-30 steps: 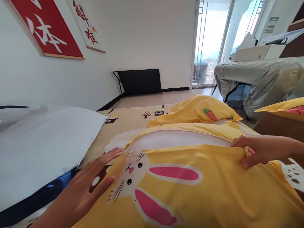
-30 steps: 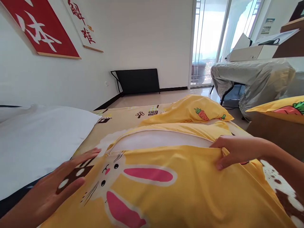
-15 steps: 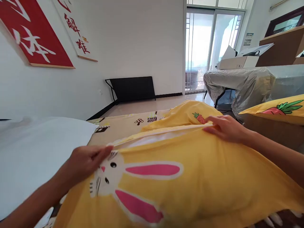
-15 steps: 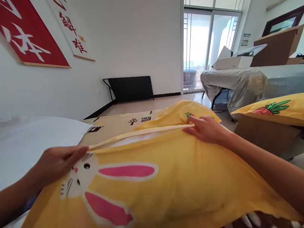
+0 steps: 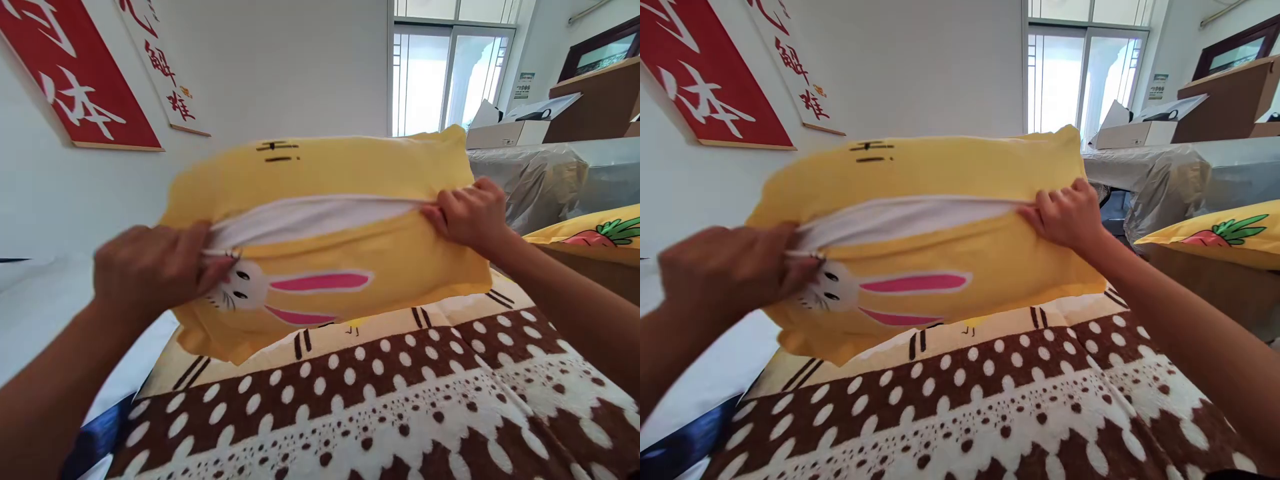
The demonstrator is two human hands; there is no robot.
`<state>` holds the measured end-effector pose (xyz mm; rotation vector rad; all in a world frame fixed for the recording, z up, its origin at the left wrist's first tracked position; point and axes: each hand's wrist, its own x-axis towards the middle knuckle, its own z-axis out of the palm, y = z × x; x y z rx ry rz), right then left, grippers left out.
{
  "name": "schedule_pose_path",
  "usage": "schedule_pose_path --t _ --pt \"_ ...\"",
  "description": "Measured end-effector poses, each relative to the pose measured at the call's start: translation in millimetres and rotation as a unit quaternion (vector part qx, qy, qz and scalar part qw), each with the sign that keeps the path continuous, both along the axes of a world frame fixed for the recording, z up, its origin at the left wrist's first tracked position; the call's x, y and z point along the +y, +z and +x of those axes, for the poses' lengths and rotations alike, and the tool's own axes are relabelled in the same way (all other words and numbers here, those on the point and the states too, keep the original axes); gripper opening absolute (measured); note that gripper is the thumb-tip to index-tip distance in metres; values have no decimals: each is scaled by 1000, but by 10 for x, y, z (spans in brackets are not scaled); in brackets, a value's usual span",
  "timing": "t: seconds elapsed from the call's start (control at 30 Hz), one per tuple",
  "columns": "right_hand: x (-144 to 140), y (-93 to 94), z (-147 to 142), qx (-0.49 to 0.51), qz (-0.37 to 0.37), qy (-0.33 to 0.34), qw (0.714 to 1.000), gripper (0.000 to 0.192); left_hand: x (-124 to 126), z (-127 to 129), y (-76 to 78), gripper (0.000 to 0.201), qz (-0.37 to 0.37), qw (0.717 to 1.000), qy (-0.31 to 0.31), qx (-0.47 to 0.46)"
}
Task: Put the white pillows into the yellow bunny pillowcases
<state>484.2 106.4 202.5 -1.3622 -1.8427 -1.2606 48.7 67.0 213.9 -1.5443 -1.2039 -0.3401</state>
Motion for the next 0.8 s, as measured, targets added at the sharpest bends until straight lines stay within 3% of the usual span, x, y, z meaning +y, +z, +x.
schedule_pose_path --t 0.07,0.13,0.17,0.23,0.43,0.57,0.67,0.73,0.8 --pt "11 -522 17 -52 -14 58 997 58 46 -80 -487 41 -23 993 -87 82" --pt "4 -999 12 -103 -32 129 986 54 73 -130 -915 32 -89 967 -191 144" --pt "3 -1177 4 -111 -49 145 982 53 82 -143 -1070 32 -101 960 -222 135" --pt "14 -1376 -15 -109 -104 154 977 52 93 -154 -1237 34 -135 957 -240 93" --pt "118 -1376 -122 -129 -341 175 914 59 123 -39 -1252 24 -346 925 -150 46" --pt "105 -1469 -229 -160 -398 185 884 62 153 173 -1402 32 -423 902 -54 72" --pt "-5 -1435 -210 -165 -413 182 877 61 23 249 -1394 33 -451 891 -2 42" --pt "-128 -1363 -156 -173 -423 177 872 58 -186 224 -1269 28 -473 881 -19 -5" --pt "-271 -1306 -116 -184 -437 171 864 55 -441 165 -1057 28 -469 877 -92 -53"
